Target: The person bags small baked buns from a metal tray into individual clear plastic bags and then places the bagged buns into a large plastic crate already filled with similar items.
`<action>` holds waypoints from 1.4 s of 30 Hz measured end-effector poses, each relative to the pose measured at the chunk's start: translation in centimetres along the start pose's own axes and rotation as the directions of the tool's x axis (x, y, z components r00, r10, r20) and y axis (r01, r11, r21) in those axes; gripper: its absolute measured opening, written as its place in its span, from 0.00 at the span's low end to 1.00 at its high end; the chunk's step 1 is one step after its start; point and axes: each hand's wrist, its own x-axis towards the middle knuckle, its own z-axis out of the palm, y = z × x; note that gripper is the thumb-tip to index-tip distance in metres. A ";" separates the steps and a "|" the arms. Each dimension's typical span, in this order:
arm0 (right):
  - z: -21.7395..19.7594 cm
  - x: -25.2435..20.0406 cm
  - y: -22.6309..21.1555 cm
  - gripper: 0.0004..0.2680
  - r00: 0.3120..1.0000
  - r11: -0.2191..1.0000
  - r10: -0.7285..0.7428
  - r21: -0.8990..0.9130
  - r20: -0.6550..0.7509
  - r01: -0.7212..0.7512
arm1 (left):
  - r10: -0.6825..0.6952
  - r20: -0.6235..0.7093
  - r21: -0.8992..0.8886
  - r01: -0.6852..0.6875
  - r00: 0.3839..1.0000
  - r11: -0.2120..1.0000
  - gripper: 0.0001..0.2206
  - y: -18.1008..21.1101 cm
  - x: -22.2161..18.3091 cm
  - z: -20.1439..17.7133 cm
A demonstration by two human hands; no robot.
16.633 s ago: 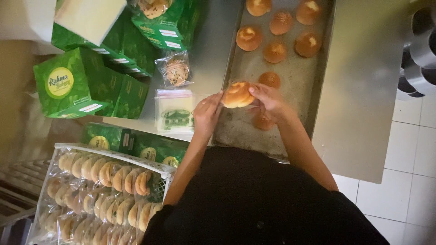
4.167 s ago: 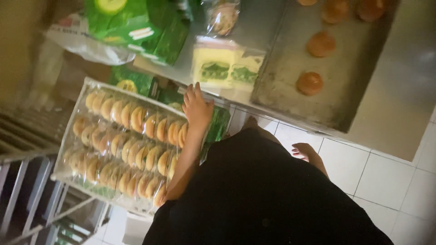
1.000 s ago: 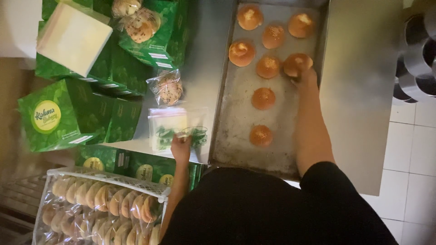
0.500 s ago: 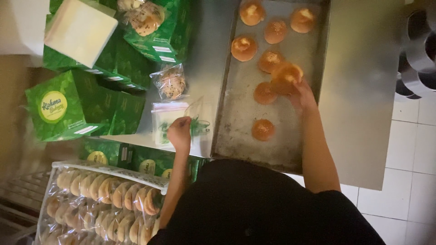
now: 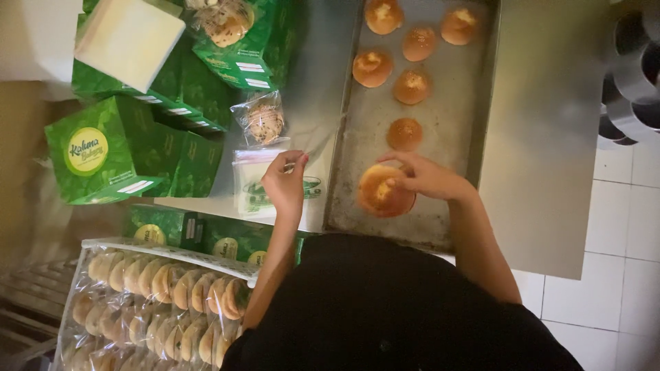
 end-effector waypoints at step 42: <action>5.1 3.6 -1.1 0.21 0.939 0.688 0.208 0.723 -0.275 0.059 | 0.754 0.183 0.109 -0.775 0.631 0.622 0.18 -0.6 -1.6 0.7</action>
